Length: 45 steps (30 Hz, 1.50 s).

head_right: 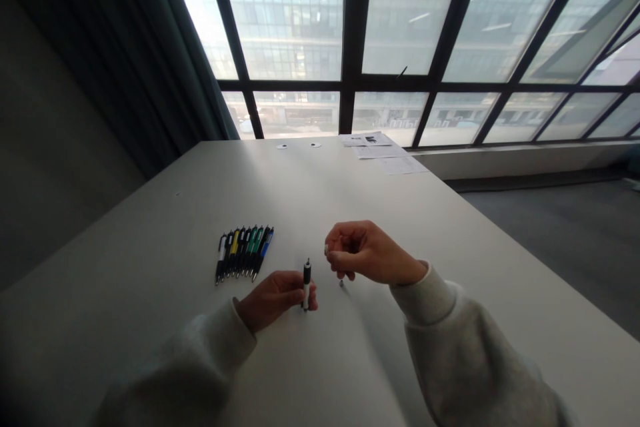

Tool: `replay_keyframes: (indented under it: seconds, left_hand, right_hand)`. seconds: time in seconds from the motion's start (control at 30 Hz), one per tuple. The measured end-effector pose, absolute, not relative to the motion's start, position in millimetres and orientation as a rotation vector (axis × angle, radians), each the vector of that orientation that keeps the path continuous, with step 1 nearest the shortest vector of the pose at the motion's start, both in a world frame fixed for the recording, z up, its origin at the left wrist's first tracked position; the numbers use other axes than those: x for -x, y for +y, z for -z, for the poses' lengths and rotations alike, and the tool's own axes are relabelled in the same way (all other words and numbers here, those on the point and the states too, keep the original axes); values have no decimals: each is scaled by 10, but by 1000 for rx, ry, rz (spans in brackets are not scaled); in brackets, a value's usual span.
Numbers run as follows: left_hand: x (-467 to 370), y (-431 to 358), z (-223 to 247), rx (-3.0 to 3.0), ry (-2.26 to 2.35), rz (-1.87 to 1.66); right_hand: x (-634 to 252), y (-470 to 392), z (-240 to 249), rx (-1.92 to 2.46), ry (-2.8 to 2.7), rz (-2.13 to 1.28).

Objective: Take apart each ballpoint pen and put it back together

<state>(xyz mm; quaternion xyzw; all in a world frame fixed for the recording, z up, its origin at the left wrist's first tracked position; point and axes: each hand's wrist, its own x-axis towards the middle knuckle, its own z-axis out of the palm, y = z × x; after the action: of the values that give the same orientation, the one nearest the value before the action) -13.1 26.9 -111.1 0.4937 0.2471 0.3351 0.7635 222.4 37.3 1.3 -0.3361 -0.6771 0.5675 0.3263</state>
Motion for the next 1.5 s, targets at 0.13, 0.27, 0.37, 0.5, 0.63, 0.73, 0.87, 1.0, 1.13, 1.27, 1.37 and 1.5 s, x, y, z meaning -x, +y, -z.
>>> replay_keyframes:
  seconds: [0.13,0.27,0.37,0.5,0.63,0.73,0.87,1.0,1.13,1.27,1.37,1.5]
  left_hand:
    - [124,266,1084,-1081,543,-715]
    - [110,260,1038,-1086,545,-712]
    - [105,259,1019,-1088,546,-711]
    - [108,259,1021,-1086,549,-708]
    - [114,259,1032,-1083,552,-708]
    - [115,262,1038,-1083,550,-706]
    - [111,264,1043,-1083,545,-706]
    - [106,266,1053,-1082,547,-711]
    - [106,264,1054,-1083,551,-710]
    - [112,261,1040,-1090,548,-708]
    - [119,265,1042,-1094,545,-706]
    - [128,271,1061,-1098,546,-703]
  right_hand:
    - [-2098,337,43,772,-1638,-1456]
    - [-2052,350,94,732,-1609,-1458]
    - [-2048,353,95,717,-1610,-1477]
    - [-2052,346,81,708,-1611,-1487]
    - [-2061,349,84,716,-1607,-1484]
    - [-2062,351,90,712,-1612,-1491]
    - [-2050,345,87,710,-1624,-1495]
    - [-2036,339,75,744,-1641,-1500]
    - [-2039,347,77,746,-1682,-1532]
    - [-2080,355,74,744,-1742,-1552]
    - [-2118,348,50,763,-1772,-1527]
    - [-2167,358,15,796,-1779,-1473]
